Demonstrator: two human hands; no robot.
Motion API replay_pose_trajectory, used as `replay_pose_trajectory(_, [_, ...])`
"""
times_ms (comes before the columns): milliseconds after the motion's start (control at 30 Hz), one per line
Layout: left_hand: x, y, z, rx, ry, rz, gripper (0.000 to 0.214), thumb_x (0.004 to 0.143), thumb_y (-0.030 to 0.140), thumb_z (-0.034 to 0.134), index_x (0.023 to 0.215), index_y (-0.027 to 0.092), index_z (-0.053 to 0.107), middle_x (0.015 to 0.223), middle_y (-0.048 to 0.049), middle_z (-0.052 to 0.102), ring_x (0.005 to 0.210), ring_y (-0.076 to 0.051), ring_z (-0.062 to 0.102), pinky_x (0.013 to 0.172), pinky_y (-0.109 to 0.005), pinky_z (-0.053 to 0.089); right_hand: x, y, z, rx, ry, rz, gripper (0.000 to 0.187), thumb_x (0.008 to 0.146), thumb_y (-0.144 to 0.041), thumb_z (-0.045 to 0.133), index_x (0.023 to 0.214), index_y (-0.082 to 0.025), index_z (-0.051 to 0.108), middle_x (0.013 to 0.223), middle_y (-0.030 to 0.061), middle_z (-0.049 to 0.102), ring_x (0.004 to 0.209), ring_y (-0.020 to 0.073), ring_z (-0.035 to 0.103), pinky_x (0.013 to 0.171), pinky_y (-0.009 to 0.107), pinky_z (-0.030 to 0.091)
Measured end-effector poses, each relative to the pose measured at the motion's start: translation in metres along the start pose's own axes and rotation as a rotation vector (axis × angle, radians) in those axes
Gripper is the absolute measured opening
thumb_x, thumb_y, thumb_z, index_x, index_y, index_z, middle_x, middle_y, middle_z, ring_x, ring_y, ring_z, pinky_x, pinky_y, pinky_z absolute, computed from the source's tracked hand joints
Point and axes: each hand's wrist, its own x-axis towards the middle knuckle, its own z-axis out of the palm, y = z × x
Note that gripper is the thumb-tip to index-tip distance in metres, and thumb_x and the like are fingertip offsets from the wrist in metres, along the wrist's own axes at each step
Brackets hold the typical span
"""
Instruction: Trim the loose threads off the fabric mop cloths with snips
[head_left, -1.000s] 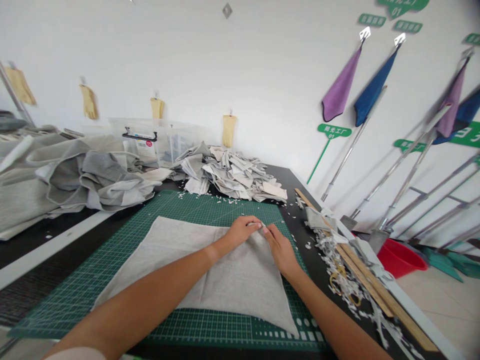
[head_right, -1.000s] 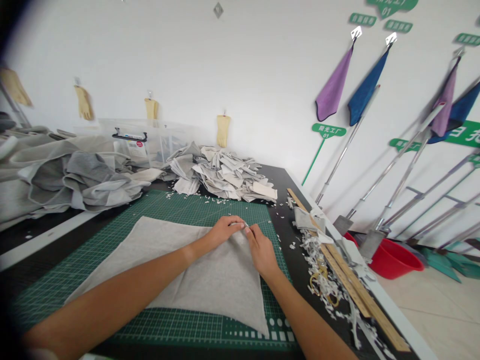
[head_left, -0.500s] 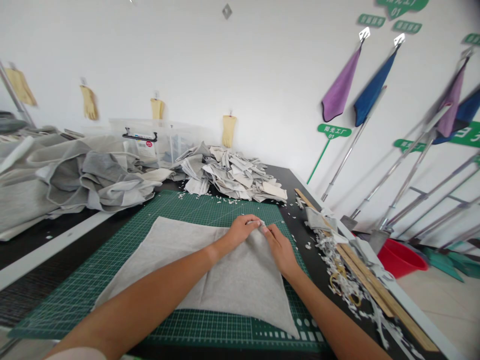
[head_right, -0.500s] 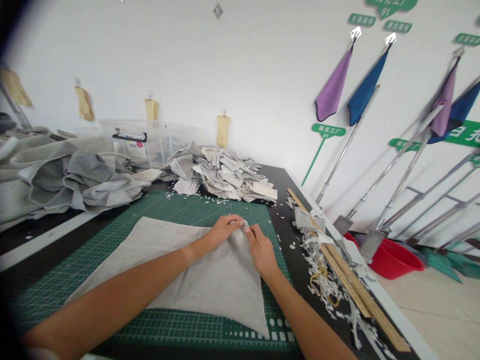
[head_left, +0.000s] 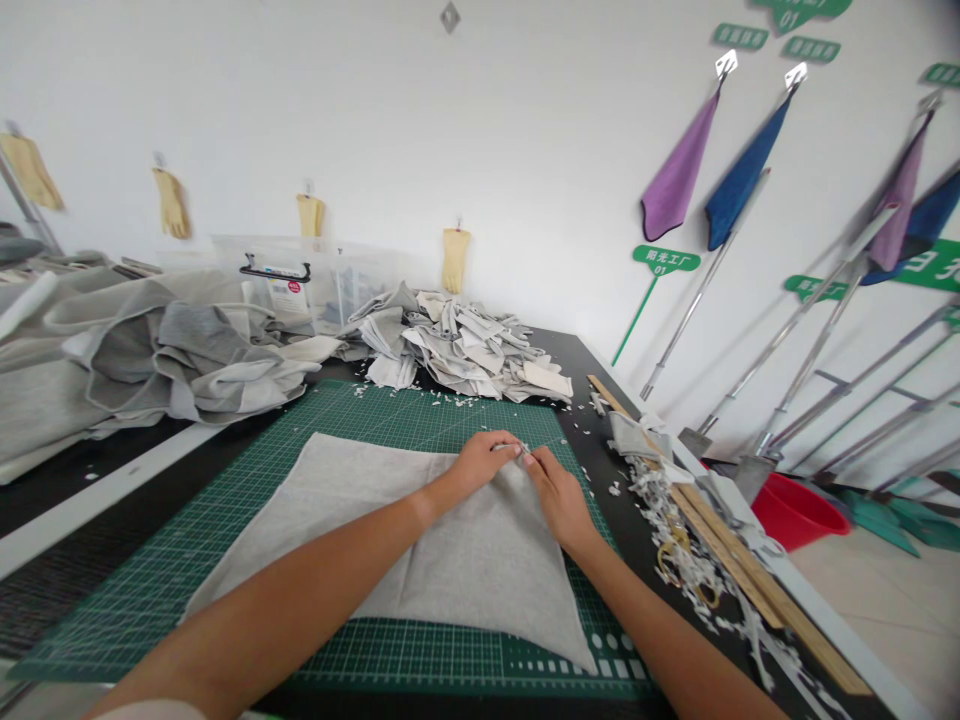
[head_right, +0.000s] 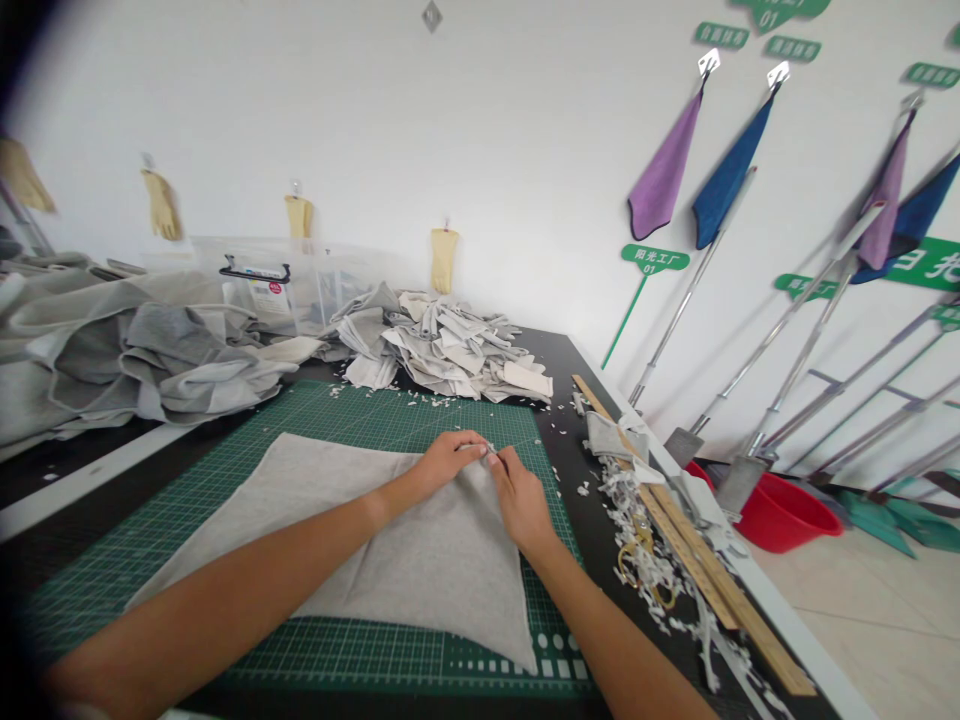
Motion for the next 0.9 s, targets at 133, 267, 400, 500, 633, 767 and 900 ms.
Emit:
replay_pose_trajectory(133, [0.0001, 0.0006, 0.0000, 0.007, -0.004, 0.020, 0.026, 0.089, 0.033, 0.057, 0.095, 0.015, 0.075, 0.097, -0.0056, 0.075, 0.094, -0.020, 0.067, 0.088, -0.029, 0.048, 0.0005, -0.0007, 0.0006, 0.004, 0.004, 0.013, 0.036, 0.101, -0.055, 0.034, 0.088, -0.025, 0.050, 0.069, -0.0030, 0.055, 0.061, 0.0178, 0.053, 0.059, 0.025, 0.028])
replay_pose_trajectory(267, [-0.0009, 0.0013, 0.0010, 0.019, -0.018, 0.021, 0.024, 0.088, 0.031, 0.056, 0.091, 0.015, 0.074, 0.094, -0.0053, 0.074, 0.090, -0.019, 0.066, 0.085, -0.028, 0.047, 0.0013, -0.0015, 0.0018, 0.013, 0.010, 0.015, 0.037, 0.101, -0.057, 0.034, 0.087, -0.025, 0.049, 0.070, -0.0032, 0.054, 0.062, 0.0176, 0.053, 0.059, 0.025, 0.028])
replay_pose_trajectory(400, [-0.0021, 0.0053, 0.0020, 0.004, -0.023, 0.004, 0.024, 0.088, 0.032, 0.057, 0.090, 0.015, 0.074, 0.092, -0.0056, 0.074, 0.089, -0.019, 0.066, 0.084, -0.028, 0.047, 0.0012, -0.0006, 0.0021, 0.024, 0.017, 0.006, 0.037, 0.101, -0.055, 0.034, 0.084, -0.025, 0.048, 0.068, -0.0038, 0.052, 0.060, 0.0164, 0.051, 0.058, 0.025, 0.028])
replay_pose_trajectory(500, [-0.0024, 0.0078, 0.0026, -0.026, -0.025, -0.005, 0.027, 0.088, 0.035, 0.058, 0.093, 0.015, 0.075, 0.094, -0.0065, 0.075, 0.091, -0.020, 0.066, 0.085, -0.028, 0.048, 0.0011, 0.0000, 0.0023, 0.039, 0.035, -0.014, 0.038, 0.102, -0.052, 0.032, 0.082, -0.024, 0.047, 0.068, -0.0030, 0.052, 0.060, 0.0161, 0.049, 0.058, 0.025, 0.029])
replay_pose_trajectory(633, [-0.0019, 0.0072, 0.0037, -0.037, -0.006, 0.001, 0.027, 0.088, 0.035, 0.059, 0.094, 0.015, 0.075, 0.096, -0.0065, 0.075, 0.092, -0.020, 0.066, 0.087, -0.029, 0.048, 0.0013, -0.0022, 0.0024, 0.038, 0.042, 0.014, 0.039, 0.102, -0.054, 0.032, 0.083, -0.024, 0.048, 0.069, -0.0030, 0.052, 0.061, 0.0164, 0.049, 0.058, 0.025, 0.028])
replay_pose_trajectory(767, [-0.0013, 0.0071, 0.0040, -0.023, 0.021, -0.008, 0.025, 0.088, 0.032, 0.058, 0.093, 0.014, 0.075, 0.095, -0.0065, 0.075, 0.092, -0.020, 0.066, 0.088, -0.029, 0.048, 0.0008, -0.0063, 0.0018, 0.052, 0.021, 0.044, 0.039, 0.101, -0.057, 0.033, 0.085, -0.025, 0.049, 0.070, -0.0034, 0.053, 0.062, 0.0168, 0.051, 0.058, 0.025, 0.028])
replay_pose_trajectory(900, [-0.0015, 0.0089, 0.0036, -0.019, 0.018, -0.010, 0.026, 0.089, 0.033, 0.057, 0.093, 0.014, 0.075, 0.096, -0.0064, 0.075, 0.093, -0.020, 0.066, 0.088, -0.029, 0.048, 0.0001, -0.0067, 0.0017, 0.050, 0.026, 0.037, 0.040, 0.101, -0.057, 0.032, 0.086, -0.025, 0.051, 0.071, -0.0028, 0.055, 0.063, 0.0174, 0.052, 0.060, 0.025, 0.030])
